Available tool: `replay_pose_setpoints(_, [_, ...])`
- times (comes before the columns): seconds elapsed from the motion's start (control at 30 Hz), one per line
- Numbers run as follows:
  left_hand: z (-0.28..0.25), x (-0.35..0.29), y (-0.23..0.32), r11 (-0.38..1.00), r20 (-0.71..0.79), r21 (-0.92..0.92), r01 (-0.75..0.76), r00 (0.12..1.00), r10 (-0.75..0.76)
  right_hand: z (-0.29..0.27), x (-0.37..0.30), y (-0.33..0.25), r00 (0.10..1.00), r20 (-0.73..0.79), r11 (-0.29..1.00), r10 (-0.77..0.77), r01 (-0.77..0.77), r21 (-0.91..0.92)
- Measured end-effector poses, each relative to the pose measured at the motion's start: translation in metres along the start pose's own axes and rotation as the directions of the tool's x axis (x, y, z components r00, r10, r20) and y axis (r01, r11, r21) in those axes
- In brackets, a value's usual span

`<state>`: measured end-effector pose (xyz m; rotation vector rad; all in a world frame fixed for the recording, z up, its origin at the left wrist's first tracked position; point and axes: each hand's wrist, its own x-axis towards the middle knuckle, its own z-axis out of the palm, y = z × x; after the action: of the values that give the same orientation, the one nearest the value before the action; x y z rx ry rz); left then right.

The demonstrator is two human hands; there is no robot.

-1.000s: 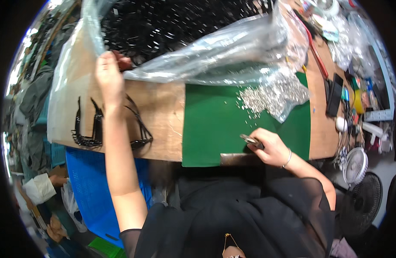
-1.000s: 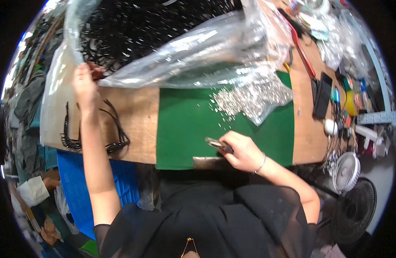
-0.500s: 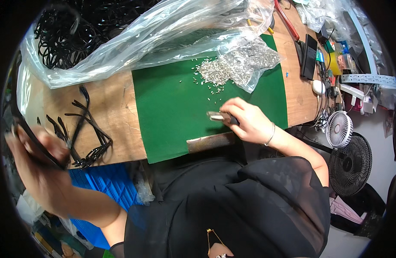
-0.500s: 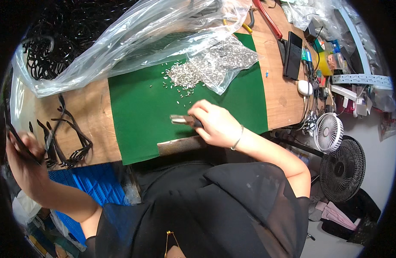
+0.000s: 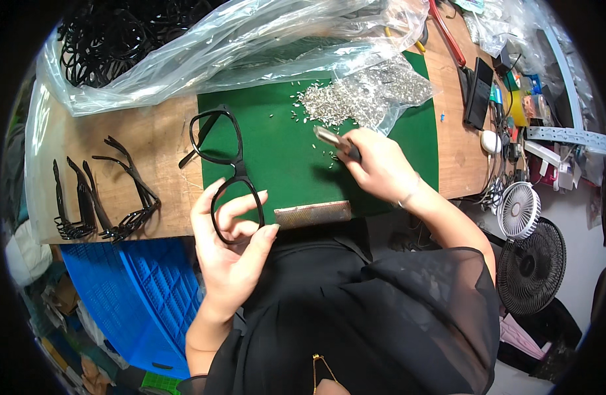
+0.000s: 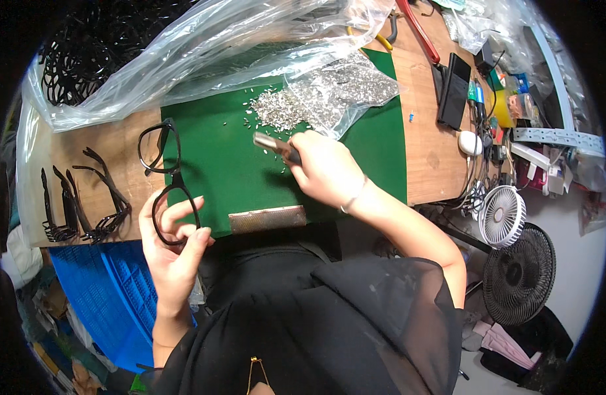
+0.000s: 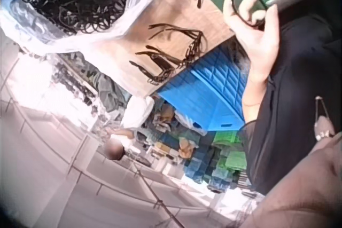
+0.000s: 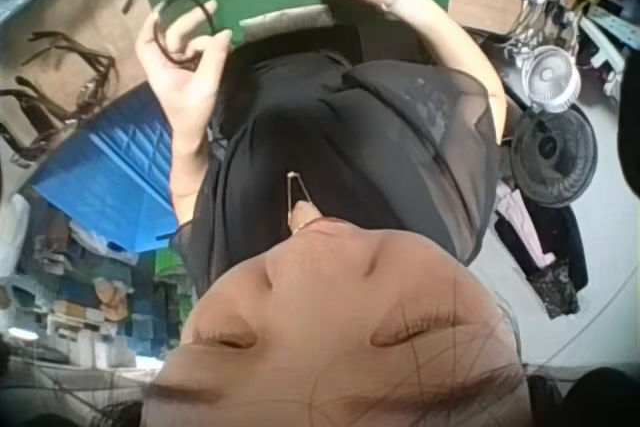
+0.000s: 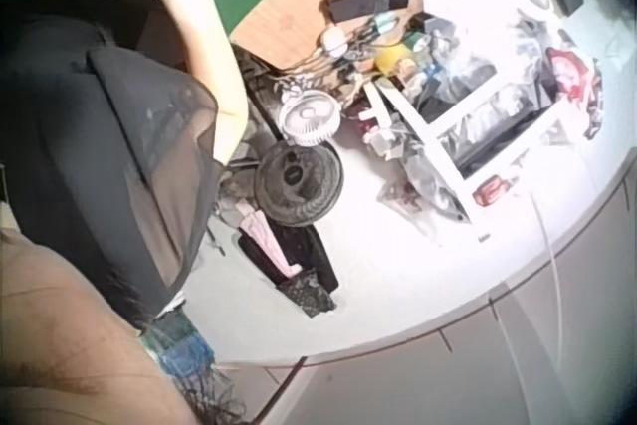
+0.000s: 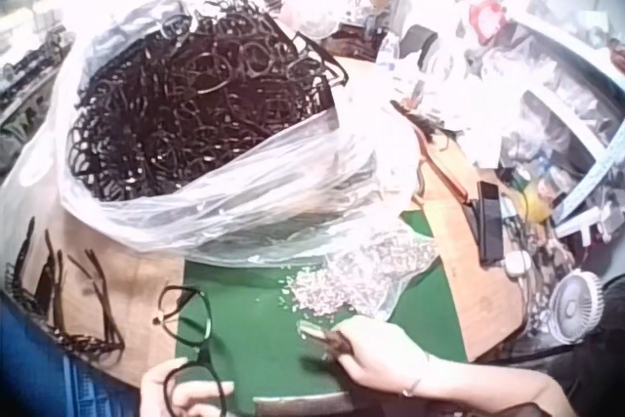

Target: The person repeatedly picks up black eyeglass frames from a plastic bag and uses pliers to press or adjust the frame arms. Finished frames are placed on the table. The person also handles small metal components scattered on the green mat.

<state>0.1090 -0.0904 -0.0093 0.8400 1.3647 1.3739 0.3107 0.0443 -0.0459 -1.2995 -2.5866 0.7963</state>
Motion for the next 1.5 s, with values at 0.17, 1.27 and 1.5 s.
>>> replay_pose_setpoints(0.17, [0.007, -0.004, -0.002, 0.977, 0.042, -0.209, -0.045, 0.998, 0.055, 0.033, 0.011, 0.006, 0.993, -0.118, 0.999, 0.029, -0.026, 0.031])
replay_pose_setpoints(1.27, [0.035, 0.001, -0.012, 0.957, -0.102, 0.109, -0.269, 0.955, 0.28, -0.004, -0.009, -0.082, 0.999, -0.039, 0.661, -0.032, 0.051, 0.749])
replay_pose_setpoints(1.5, [0.03, 0.006, -0.024, 0.939, -0.053, 0.117, -0.323, 0.942, 0.331, -0.004, -0.001, -0.079, 0.915, 0.389, 0.231, 0.107, -0.403, 0.886])
